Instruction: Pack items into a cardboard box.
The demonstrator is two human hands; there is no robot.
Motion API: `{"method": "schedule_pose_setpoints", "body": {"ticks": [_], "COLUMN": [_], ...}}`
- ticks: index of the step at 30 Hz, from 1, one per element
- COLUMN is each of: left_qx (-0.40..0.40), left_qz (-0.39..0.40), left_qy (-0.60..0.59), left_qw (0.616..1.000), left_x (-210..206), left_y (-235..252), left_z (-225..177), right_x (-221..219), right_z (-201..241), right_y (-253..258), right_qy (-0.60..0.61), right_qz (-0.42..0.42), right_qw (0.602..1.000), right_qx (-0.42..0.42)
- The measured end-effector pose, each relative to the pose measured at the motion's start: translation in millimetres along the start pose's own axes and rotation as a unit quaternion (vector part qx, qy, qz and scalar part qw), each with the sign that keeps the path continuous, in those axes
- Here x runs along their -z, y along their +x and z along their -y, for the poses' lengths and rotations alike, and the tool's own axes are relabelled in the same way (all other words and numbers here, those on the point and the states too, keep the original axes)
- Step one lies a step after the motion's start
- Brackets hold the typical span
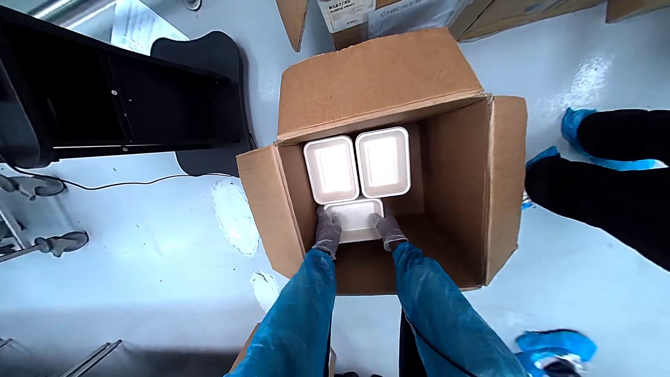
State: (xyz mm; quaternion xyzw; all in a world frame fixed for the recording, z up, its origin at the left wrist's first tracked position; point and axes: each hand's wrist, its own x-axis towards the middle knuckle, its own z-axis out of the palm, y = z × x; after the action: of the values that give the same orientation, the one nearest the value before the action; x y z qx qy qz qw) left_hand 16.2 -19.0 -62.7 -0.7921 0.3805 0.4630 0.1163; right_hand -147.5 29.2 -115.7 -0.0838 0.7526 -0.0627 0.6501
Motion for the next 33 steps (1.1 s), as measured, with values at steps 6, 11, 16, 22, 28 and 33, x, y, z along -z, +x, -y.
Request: {"method": "schedule_pose_setpoints", "body": {"ticks": [6, 11, 16, 22, 28, 33], "left_qx": [0.045, 0.036, -0.082, -0.104, -0.015, -0.035], "left_qz": [-0.005, -0.025, -0.136, -0.294, -0.148, -0.118], "left_qy": [-0.075, -0.062, -0.045, 0.071, -0.063, -0.076], "left_qw": [0.996, 0.997, 0.986, 0.948, 0.987, 0.990], "left_x": [-4.6, -6.5, 24.6, 60.8, 24.2, 28.5], "left_y": [18.1, 8.4, -86.6, -170.9, -138.8, -137.5], "left_z": [2.1, 1.8, -18.6, 11.9, 46.8, 50.1], "right_x": [-6.7, -13.8, 45.8, 105.8, 122.4, 115.0], "right_z": [-5.7, 15.8, 70.1, 35.9, 171.6, 70.7], "right_y": [2.3, -26.8, -122.5, -83.7, -149.2, -24.7], "right_qy": [0.073, 0.052, 0.010, 0.081, -0.141, -0.133], "right_qz": [-0.015, -0.093, -0.012, -0.141, -0.010, -0.080], "right_qw": [0.997, 0.994, 0.998, 0.970, 0.988, 0.948], "right_qx": [-0.003, -0.021, -0.053, 0.179, 0.062, 0.276]}}
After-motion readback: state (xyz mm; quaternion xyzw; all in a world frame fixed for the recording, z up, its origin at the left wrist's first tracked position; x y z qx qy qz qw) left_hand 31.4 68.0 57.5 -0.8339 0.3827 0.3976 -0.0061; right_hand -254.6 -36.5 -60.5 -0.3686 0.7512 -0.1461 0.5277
